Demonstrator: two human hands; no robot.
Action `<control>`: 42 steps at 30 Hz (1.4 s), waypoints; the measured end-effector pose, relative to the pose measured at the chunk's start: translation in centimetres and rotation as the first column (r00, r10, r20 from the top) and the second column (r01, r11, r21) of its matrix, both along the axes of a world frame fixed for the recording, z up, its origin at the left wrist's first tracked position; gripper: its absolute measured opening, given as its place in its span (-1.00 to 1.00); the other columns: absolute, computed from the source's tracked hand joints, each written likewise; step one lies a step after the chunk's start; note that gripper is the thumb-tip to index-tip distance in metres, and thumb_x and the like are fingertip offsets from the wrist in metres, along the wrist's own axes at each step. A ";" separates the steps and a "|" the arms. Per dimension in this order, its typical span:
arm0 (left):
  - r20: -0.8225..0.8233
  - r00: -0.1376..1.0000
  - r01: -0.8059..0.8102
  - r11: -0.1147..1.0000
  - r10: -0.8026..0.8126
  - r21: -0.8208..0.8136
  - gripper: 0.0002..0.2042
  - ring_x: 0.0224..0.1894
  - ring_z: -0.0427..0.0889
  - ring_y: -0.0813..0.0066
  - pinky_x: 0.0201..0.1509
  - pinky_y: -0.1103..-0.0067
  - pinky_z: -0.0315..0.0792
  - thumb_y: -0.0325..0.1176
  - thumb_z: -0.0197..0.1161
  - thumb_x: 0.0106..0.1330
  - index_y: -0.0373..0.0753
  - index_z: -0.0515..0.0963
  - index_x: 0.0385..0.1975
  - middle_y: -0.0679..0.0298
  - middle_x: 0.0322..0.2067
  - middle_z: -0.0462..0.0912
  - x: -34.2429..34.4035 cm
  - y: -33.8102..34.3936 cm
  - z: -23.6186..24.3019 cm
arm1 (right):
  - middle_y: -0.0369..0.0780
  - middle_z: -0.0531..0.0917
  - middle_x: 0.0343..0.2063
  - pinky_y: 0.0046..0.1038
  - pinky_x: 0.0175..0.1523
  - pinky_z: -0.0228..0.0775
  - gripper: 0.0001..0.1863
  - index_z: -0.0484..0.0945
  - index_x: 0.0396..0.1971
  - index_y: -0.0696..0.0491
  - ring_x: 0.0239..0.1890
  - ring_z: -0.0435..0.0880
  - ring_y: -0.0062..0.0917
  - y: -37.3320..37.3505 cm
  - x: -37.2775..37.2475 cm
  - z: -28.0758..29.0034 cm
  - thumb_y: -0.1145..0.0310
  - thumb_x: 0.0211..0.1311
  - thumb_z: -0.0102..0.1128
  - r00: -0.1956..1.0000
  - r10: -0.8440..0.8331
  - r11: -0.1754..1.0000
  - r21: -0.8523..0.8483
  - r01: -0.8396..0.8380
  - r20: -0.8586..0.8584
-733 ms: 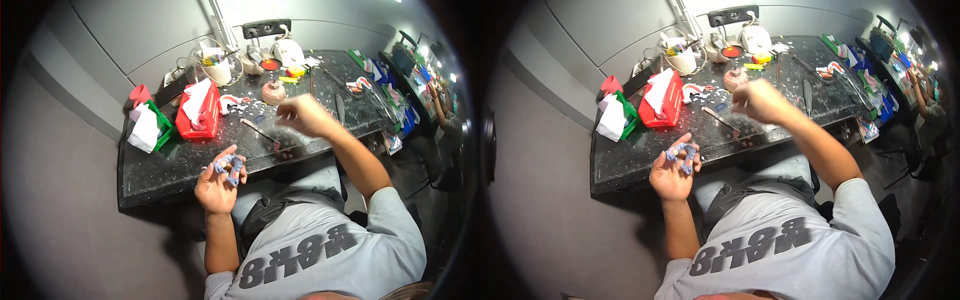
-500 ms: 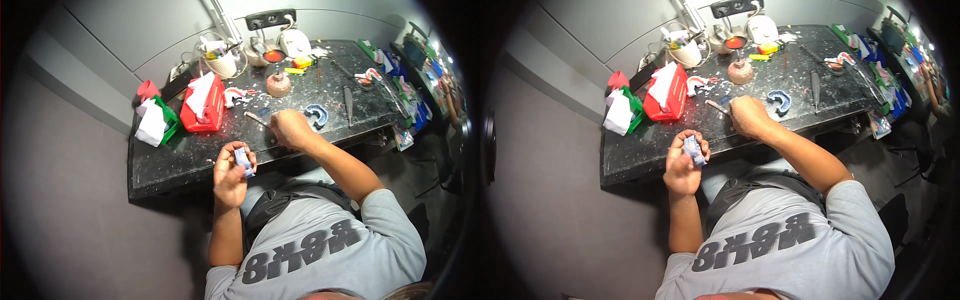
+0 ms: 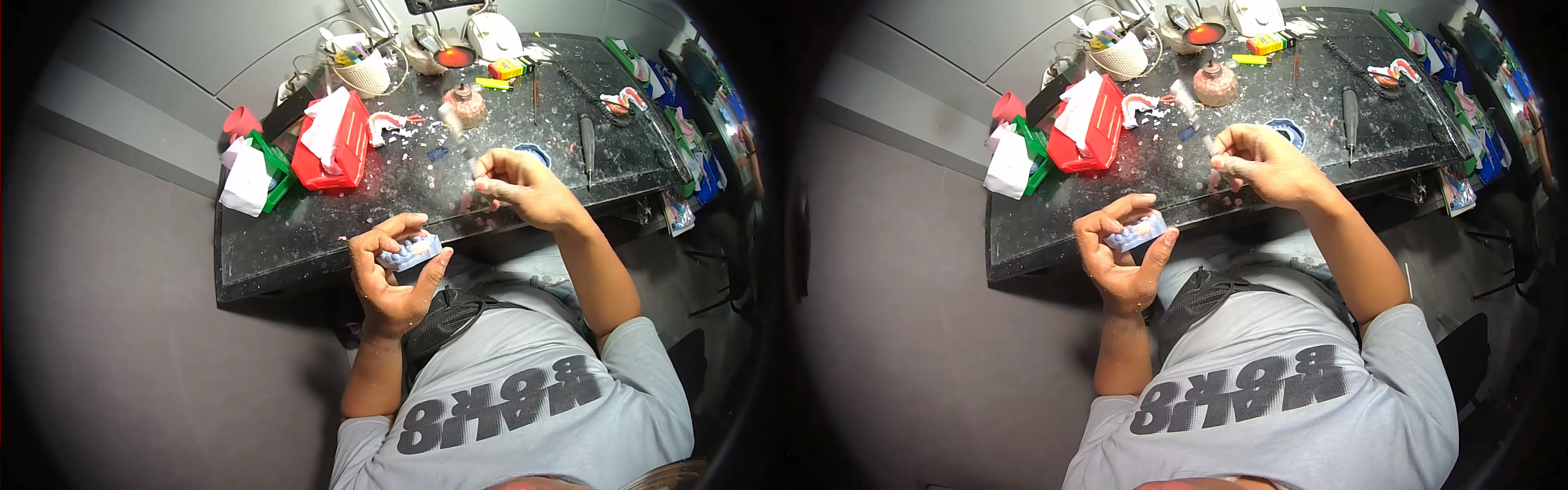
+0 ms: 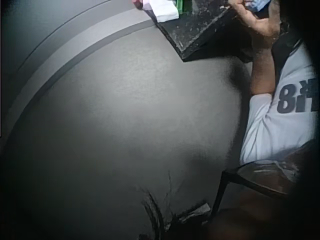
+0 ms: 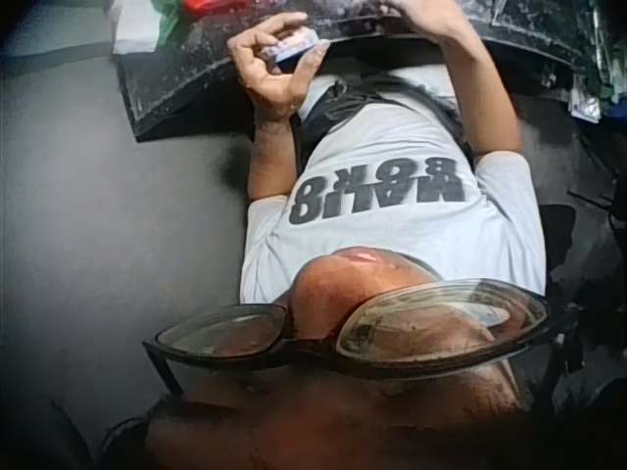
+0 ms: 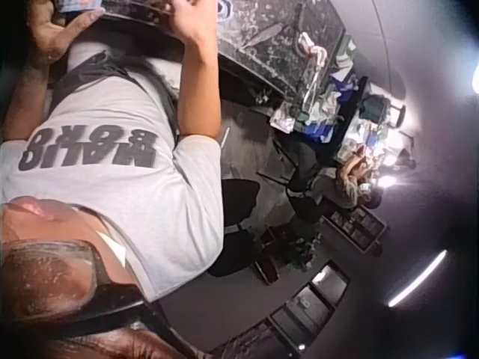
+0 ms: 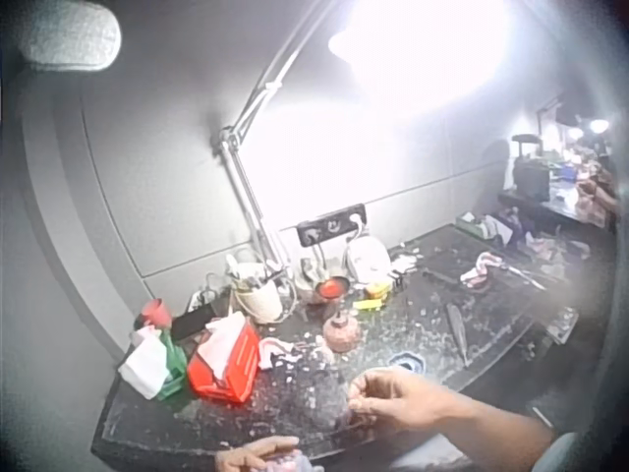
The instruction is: The person uses a rotary tool to grind the edges of a blue dental model and then uses a metal scraper to detail the surface of the mold at a workbench.
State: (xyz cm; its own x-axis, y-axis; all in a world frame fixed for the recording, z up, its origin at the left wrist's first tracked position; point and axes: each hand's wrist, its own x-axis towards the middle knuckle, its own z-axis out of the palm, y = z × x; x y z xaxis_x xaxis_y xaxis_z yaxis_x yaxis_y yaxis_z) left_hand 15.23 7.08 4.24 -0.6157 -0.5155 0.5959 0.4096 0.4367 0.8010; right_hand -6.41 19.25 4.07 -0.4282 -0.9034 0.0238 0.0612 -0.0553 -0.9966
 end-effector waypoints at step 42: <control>-0.071 0.976 -0.215 0.846 0.208 -0.487 -0.70 -0.22 0.66 0.15 -0.06 0.34 0.52 -0.60 0.44 0.05 -0.38 0.59 -0.19 0.04 -0.24 0.70 -2.5 0.9 0.1 | 0.12 0.68 -0.10 -0.25 0.04 0.68 -0.63 0.58 -0.10 0.36 -0.02 0.76 -0.12 4.1 7.4 2.5 0.59 0.06 0.39 0.549 -0.373 0.856 -0.505 -0.107 -0.748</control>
